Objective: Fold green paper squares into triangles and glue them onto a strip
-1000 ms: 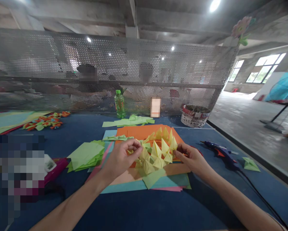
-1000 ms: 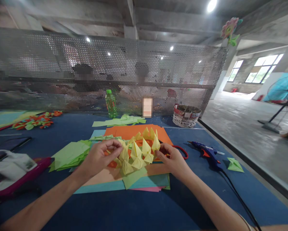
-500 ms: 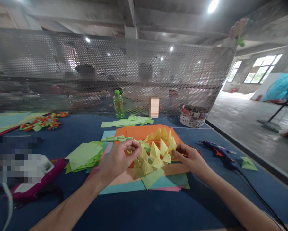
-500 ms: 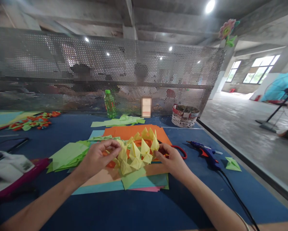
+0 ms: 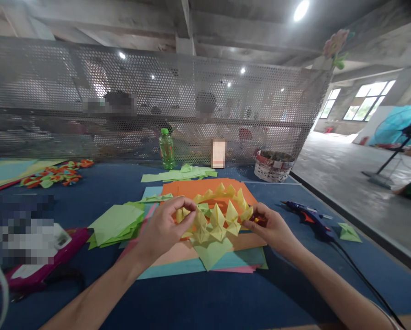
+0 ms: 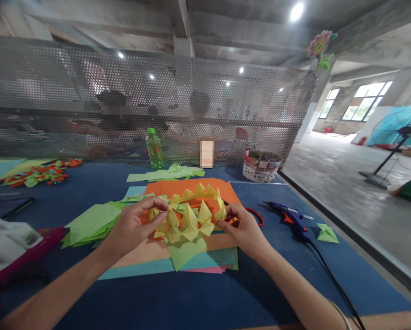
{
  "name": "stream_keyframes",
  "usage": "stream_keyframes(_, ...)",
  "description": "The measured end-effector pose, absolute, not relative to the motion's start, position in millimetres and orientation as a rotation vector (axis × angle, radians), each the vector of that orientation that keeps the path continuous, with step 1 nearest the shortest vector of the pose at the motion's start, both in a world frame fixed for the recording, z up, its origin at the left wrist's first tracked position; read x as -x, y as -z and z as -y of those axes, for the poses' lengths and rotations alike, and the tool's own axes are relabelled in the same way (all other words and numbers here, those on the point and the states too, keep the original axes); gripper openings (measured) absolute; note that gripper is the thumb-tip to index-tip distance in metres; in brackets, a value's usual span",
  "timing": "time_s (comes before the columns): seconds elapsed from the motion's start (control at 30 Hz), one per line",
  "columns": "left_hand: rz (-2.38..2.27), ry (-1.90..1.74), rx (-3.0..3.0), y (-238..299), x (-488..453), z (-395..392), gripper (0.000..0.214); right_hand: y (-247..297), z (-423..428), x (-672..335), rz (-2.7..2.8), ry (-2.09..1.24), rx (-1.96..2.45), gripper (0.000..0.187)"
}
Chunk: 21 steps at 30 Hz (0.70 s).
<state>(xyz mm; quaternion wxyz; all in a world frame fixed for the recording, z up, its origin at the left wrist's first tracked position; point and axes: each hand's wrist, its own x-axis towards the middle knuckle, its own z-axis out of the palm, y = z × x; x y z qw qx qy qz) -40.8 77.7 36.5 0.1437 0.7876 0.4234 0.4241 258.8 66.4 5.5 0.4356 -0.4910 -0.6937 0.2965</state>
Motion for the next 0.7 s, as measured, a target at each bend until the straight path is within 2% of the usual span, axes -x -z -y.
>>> stream_keyframes(0.2,-1.264,-1.231,-2.354,-37,43,-77,0.009,-10,-63,-257,1.798,-0.603,1.225,0.02)
stream_keyframes(0.4,-1.241,-1.253,-2.513,-36,41,-78,0.008,-7,-58,-253,1.916,-0.469,1.213,0.003)
stream_keyframes(0.7,-1.131,-1.327,-2.665,-41,39,-74,0.012,-11,-50,-254,2.064,-0.069,0.912,0.024)
